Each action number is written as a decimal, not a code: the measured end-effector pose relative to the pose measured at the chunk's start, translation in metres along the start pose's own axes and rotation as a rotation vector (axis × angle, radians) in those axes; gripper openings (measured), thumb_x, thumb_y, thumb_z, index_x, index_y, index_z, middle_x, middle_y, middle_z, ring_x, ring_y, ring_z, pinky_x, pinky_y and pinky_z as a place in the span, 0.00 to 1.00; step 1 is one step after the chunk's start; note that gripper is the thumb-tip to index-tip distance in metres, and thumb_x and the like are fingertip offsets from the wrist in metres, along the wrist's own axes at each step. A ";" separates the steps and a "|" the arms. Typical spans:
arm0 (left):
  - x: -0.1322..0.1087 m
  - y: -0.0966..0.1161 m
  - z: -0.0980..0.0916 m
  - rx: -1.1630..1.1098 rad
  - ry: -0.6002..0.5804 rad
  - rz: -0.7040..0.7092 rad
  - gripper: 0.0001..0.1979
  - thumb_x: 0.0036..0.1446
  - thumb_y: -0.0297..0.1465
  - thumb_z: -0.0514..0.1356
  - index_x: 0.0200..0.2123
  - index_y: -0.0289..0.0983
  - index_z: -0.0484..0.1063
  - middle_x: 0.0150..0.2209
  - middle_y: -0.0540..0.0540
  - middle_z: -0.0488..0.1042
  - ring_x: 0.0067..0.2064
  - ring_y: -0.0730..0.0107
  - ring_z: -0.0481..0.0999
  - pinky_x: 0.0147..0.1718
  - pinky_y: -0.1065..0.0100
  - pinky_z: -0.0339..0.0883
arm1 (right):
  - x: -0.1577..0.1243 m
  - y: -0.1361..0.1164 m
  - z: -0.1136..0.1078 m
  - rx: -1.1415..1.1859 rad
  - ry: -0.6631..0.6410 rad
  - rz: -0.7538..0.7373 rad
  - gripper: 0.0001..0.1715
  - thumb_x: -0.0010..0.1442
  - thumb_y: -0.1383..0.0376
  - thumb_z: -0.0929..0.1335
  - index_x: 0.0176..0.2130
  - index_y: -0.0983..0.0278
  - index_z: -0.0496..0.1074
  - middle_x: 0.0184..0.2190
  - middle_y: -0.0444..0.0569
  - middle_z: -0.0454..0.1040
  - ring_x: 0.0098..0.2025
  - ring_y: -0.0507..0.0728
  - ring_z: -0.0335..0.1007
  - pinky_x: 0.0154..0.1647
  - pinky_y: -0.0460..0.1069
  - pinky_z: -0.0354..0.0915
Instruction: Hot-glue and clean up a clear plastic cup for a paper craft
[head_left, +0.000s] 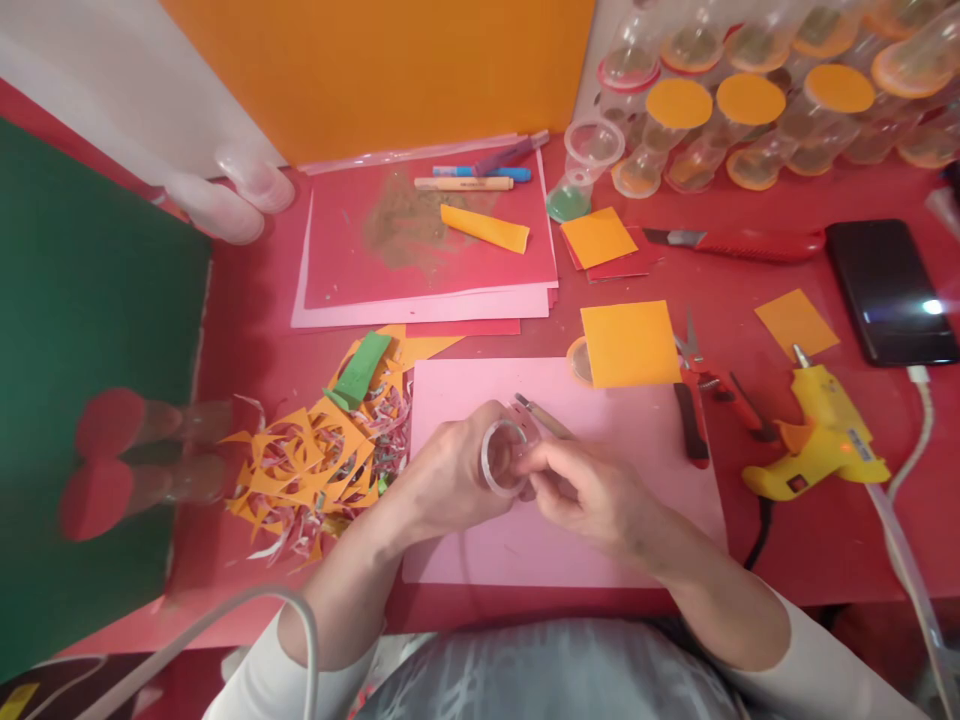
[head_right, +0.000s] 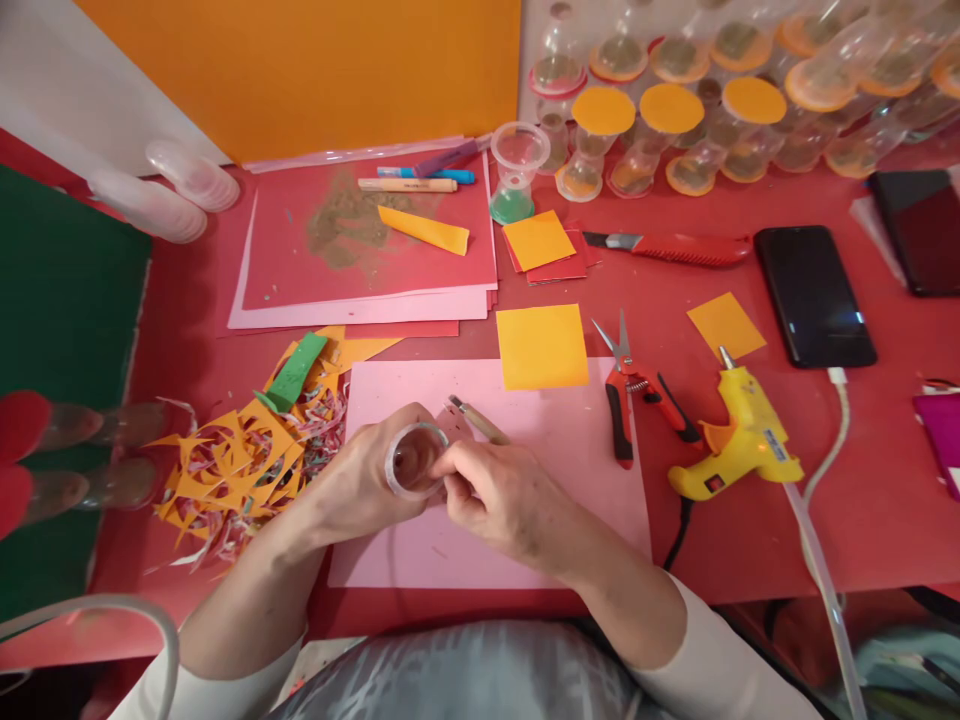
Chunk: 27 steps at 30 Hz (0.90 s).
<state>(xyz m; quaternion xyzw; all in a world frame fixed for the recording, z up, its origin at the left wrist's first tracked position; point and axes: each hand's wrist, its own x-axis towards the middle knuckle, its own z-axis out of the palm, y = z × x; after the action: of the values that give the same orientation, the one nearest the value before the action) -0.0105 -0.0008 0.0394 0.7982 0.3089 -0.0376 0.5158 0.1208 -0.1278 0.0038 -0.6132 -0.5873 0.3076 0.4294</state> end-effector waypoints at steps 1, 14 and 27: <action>0.000 0.000 -0.001 0.005 0.004 -0.009 0.13 0.44 0.27 0.61 0.30 0.42 0.59 0.21 0.59 0.67 0.25 0.74 0.71 0.25 0.74 0.61 | 0.000 -0.001 -0.002 0.025 -0.021 0.007 0.13 0.61 0.73 0.62 0.39 0.58 0.71 0.34 0.47 0.81 0.42 0.58 0.81 0.48 0.52 0.75; -0.001 0.004 -0.002 0.037 0.040 0.002 0.13 0.45 0.28 0.63 0.31 0.42 0.60 0.21 0.59 0.67 0.22 0.75 0.69 0.21 0.75 0.58 | 0.008 -0.008 -0.008 0.261 -0.101 0.154 0.09 0.62 0.71 0.63 0.37 0.60 0.71 0.29 0.44 0.80 0.34 0.54 0.80 0.41 0.49 0.77; -0.001 -0.001 0.001 -0.021 0.004 -0.009 0.13 0.43 0.26 0.61 0.32 0.41 0.60 0.22 0.60 0.68 0.22 0.78 0.68 0.21 0.76 0.58 | 0.008 -0.009 -0.005 0.126 -0.033 0.161 0.11 0.53 0.74 0.62 0.32 0.60 0.70 0.25 0.46 0.80 0.28 0.54 0.80 0.30 0.46 0.73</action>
<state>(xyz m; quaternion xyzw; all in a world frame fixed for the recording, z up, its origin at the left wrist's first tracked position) -0.0118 -0.0015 0.0383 0.7915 0.3140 -0.0350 0.5232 0.1222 -0.1208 0.0148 -0.6249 -0.5226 0.3874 0.4317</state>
